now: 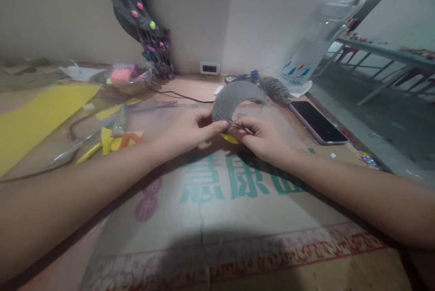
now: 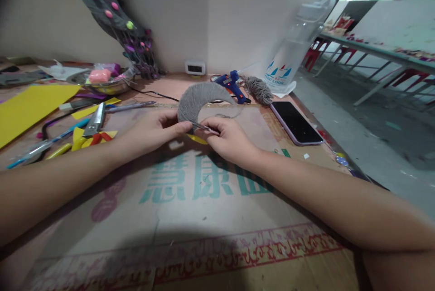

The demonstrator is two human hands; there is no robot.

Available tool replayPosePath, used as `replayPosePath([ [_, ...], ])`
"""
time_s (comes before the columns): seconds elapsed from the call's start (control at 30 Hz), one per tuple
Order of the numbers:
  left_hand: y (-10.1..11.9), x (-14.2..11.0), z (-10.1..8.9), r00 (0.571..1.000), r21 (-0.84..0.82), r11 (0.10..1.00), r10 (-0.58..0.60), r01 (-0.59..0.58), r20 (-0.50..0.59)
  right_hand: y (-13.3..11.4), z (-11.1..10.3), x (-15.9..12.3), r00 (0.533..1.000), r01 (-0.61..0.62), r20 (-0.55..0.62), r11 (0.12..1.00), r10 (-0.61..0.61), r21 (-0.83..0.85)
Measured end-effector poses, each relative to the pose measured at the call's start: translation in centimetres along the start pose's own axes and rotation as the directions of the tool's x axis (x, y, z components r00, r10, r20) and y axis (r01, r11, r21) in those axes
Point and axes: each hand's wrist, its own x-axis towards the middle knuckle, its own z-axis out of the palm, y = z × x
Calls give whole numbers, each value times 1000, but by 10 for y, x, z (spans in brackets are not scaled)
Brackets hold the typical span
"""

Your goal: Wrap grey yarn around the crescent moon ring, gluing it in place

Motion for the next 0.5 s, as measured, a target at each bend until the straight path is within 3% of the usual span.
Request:
replayPosePath([
  [0.1,-1,1,-1,1000,1,1000,4,-4,19,0,0,-1,1000,1,6,999,-2,41],
  [0.3,0,2,-2,997,-76,997,9,-3,79,-4,-1,-3,994,-107,53,978,99,178],
  [0.5,-3,4,-3,996,-99,995,42,-35,76,-5,0,-2,991,-132,38,964,126,232],
])
